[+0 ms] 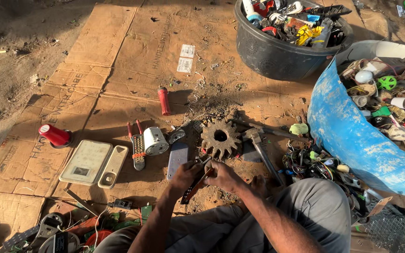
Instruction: The person sits on a cardboard sheet outdoors and uses a hammer and pliers to dismantle various electronic components. They break open a black plastic housing, a white plastic device, and a remote control, separating parts and discarding them into a nearby blue barrel.
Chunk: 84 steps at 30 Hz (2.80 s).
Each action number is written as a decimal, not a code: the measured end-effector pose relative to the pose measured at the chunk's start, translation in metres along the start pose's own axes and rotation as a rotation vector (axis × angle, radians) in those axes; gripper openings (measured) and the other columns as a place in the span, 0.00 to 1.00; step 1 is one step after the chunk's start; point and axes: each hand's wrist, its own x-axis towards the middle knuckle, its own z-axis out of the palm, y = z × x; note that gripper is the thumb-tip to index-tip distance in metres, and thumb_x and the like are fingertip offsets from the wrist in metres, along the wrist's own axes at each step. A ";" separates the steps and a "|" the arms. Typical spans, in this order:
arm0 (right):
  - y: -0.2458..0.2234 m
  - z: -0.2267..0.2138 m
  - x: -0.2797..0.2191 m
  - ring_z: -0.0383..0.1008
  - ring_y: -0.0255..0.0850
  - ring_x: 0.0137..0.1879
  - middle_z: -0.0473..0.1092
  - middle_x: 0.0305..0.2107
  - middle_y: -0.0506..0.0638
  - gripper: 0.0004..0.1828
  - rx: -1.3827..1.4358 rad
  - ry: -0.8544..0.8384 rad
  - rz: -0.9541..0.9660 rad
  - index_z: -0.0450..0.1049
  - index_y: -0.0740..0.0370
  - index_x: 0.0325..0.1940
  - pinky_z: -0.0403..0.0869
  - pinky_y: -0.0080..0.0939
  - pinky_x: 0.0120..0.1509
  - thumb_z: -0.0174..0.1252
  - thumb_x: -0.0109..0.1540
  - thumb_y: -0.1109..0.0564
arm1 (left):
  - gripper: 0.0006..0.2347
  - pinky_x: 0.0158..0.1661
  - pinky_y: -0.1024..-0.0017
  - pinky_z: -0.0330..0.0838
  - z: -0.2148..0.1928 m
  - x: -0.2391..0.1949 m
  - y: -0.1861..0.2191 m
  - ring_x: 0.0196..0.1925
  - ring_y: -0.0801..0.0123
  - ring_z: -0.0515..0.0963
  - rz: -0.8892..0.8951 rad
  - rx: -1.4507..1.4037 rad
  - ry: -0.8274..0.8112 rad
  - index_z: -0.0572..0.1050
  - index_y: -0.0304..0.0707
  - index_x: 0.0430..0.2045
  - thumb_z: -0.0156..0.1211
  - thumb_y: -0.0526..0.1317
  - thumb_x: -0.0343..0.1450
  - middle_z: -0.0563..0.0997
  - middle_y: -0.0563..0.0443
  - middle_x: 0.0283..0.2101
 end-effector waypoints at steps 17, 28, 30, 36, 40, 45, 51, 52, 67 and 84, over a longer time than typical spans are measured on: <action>-0.033 -0.011 -0.005 0.81 0.41 0.42 0.78 0.36 0.53 0.16 0.048 0.464 0.205 0.73 0.56 0.45 0.78 0.40 0.48 0.67 0.59 0.48 | 0.17 0.41 0.52 0.78 -0.087 0.030 -0.028 0.33 0.43 0.86 0.056 0.107 0.936 0.81 0.31 0.30 0.52 0.49 0.71 0.84 0.33 0.29; -0.023 0.039 0.037 0.82 0.50 0.50 0.77 0.46 0.60 0.20 0.337 0.091 0.170 0.71 0.64 0.52 0.82 0.54 0.53 0.62 0.62 0.49 | 0.17 0.40 0.55 0.77 -0.056 0.039 -0.079 0.37 0.45 0.84 0.104 0.559 0.692 0.83 0.32 0.29 0.58 0.50 0.68 0.84 0.34 0.31; 0.012 0.024 0.059 0.82 0.48 0.49 0.78 0.45 0.56 0.20 -0.467 0.186 0.265 0.74 0.62 0.52 0.80 0.50 0.53 0.61 0.64 0.46 | 0.17 0.42 0.55 0.77 -0.063 0.033 -0.062 0.36 0.43 0.84 -0.041 0.479 0.723 0.83 0.31 0.26 0.58 0.50 0.69 0.83 0.32 0.30; 0.139 -0.012 0.045 0.77 0.53 0.45 0.77 0.35 0.58 0.21 -1.132 -0.232 0.254 0.78 0.62 0.40 0.75 0.57 0.53 0.67 0.59 0.41 | 0.17 0.38 0.53 0.76 -0.062 0.028 -0.040 0.34 0.40 0.83 0.075 0.438 0.745 0.80 0.28 0.26 0.58 0.49 0.69 0.82 0.30 0.28; 0.158 -0.016 0.055 0.72 0.55 0.55 0.70 0.47 0.62 0.37 -0.929 -0.259 0.377 0.71 0.66 0.52 0.72 0.56 0.60 0.72 0.54 0.36 | 0.19 0.37 0.53 0.77 -0.068 0.039 -0.045 0.34 0.41 0.84 0.037 0.634 0.793 0.81 0.29 0.24 0.61 0.52 0.66 0.82 0.32 0.28; 0.119 -0.016 0.059 0.61 0.57 0.73 0.58 0.67 0.67 0.58 -0.158 0.062 0.417 0.59 0.70 0.71 0.65 0.55 0.73 0.78 0.48 0.38 | 0.17 0.38 0.54 0.76 -0.067 0.035 -0.050 0.32 0.42 0.83 0.067 0.656 0.654 0.82 0.29 0.23 0.62 0.49 0.67 0.81 0.31 0.26; 0.066 0.027 0.034 0.74 0.56 0.60 0.72 0.52 0.63 0.37 0.712 0.035 0.117 0.67 0.76 0.65 0.75 0.58 0.68 0.72 0.58 0.55 | 0.13 0.41 0.62 0.71 -0.042 0.029 -0.052 0.40 0.50 0.79 0.456 0.114 0.290 0.81 0.25 0.43 0.59 0.36 0.70 0.83 0.36 0.38; 0.056 0.035 0.033 0.76 0.53 0.58 0.73 0.50 0.60 0.35 0.791 0.078 0.115 0.68 0.74 0.64 0.76 0.55 0.67 0.72 0.57 0.56 | 0.14 0.38 0.65 0.70 -0.040 0.028 -0.051 0.38 0.54 0.77 0.009 -0.245 0.222 0.81 0.23 0.41 0.60 0.37 0.67 0.82 0.38 0.37; 0.036 0.050 0.032 0.80 0.39 0.46 0.76 0.42 0.50 0.17 1.130 0.175 0.211 0.69 0.61 0.57 0.77 0.42 0.50 0.63 0.65 0.63 | 0.18 0.44 0.63 0.73 0.002 0.019 -0.008 0.40 0.57 0.79 0.047 0.306 0.476 0.81 0.33 0.44 0.50 0.48 0.74 0.81 0.43 0.40; -0.098 -0.399 0.206 0.77 0.55 0.57 0.72 0.47 0.57 0.22 0.885 0.819 -0.100 0.66 0.58 0.53 0.81 0.62 0.57 0.56 0.65 0.41 | 0.27 0.55 0.46 0.70 -0.061 0.058 -0.020 0.53 0.36 0.73 0.348 0.700 0.915 0.75 0.24 0.50 0.64 0.56 0.71 0.72 0.22 0.51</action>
